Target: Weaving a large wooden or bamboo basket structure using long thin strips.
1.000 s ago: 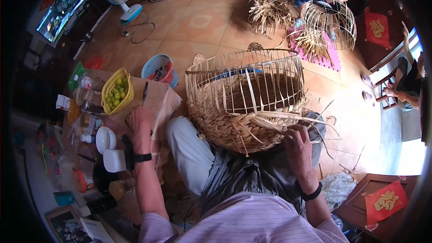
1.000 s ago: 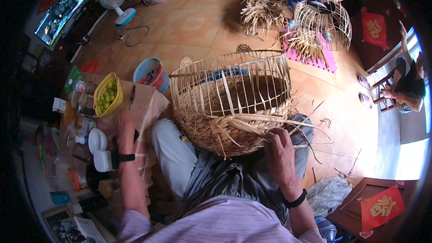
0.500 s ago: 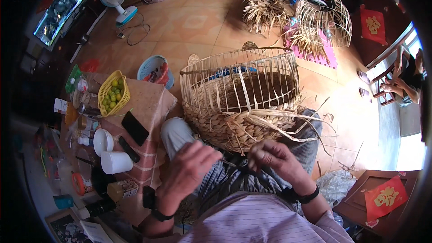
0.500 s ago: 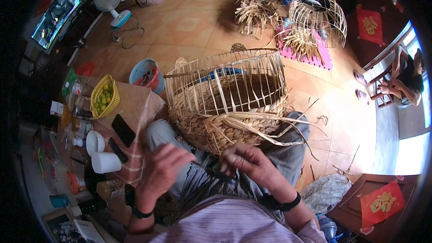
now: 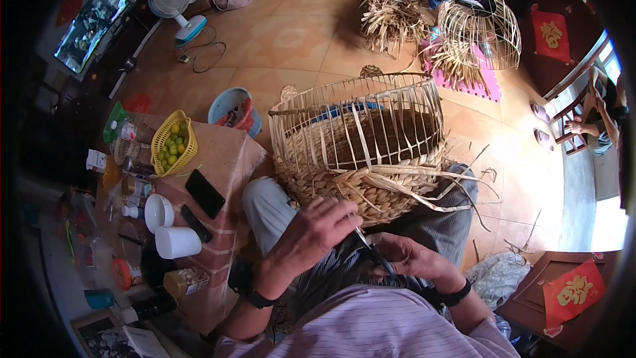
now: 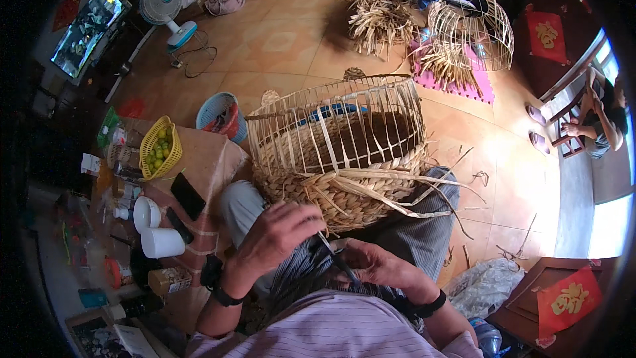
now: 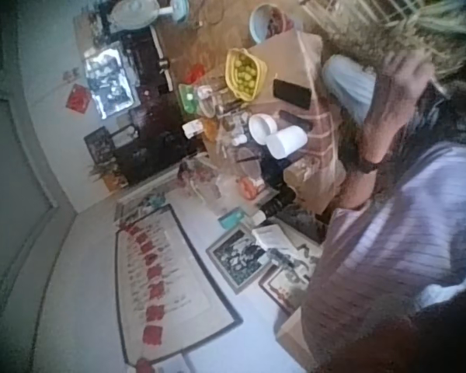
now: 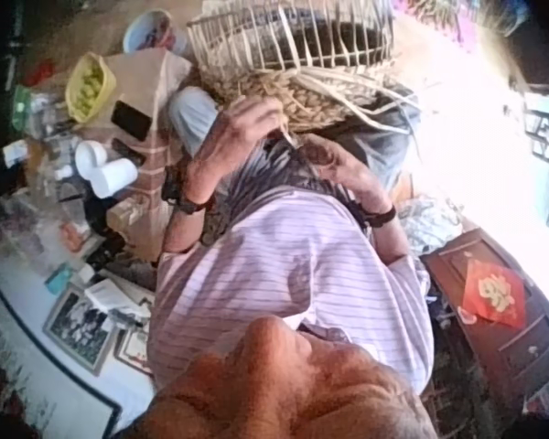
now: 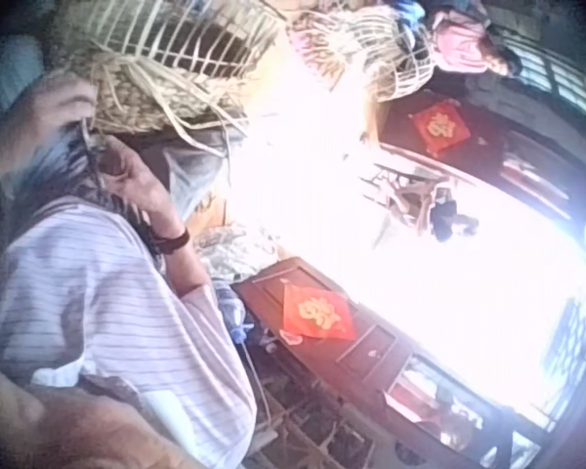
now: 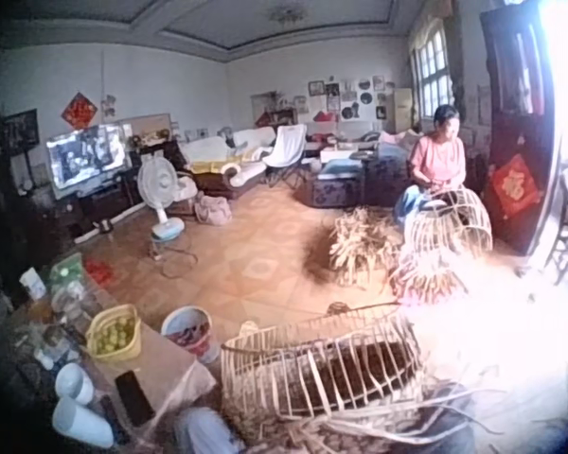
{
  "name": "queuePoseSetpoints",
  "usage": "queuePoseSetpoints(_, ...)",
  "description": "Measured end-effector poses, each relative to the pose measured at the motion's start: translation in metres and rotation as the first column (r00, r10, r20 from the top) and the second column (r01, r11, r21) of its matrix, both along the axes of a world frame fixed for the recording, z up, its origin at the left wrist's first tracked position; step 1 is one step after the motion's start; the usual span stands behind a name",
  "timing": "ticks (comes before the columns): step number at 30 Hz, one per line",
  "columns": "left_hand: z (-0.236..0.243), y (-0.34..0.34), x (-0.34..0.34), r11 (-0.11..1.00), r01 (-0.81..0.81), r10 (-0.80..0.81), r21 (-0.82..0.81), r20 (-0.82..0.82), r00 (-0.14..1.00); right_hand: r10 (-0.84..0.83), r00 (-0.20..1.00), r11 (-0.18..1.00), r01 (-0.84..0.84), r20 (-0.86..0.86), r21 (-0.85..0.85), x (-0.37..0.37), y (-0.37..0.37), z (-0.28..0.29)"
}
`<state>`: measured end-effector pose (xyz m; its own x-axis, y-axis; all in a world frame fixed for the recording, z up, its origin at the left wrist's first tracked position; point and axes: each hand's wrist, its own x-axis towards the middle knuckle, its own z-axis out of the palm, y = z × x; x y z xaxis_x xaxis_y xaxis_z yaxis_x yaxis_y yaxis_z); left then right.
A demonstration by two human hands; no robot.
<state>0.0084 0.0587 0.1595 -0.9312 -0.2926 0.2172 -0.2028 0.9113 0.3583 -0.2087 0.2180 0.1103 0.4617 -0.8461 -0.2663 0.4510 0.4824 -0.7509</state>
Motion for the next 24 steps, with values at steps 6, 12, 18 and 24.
queuePoseSetpoints(6,-0.016,-0.038,-0.006,0.748,-0.545,0.615,0.379,-0.085,0.784,-0.261,0.905,0.960,0.206,-0.336,-0.191,-0.013,0.008,-0.003)
queuePoseSetpoints(12,-0.047,-0.050,-0.008,0.733,-0.460,0.573,0.502,-0.090,0.815,-0.397,0.343,0.890,-0.086,-0.852,-0.449,-0.037,-0.027,0.058)
queuePoseSetpoints(18,-0.049,-0.057,-0.015,0.773,-0.430,0.542,0.468,-0.134,0.829,-0.567,-0.023,0.763,-0.393,-0.824,-0.514,-0.062,-0.049,0.058)
queuePoseSetpoints(24,-0.035,-0.052,-0.021,0.847,-0.484,0.521,0.220,-0.162,0.838,-0.613,-0.056,0.689,-0.526,-0.788,-0.499,-0.067,-0.071,0.068)
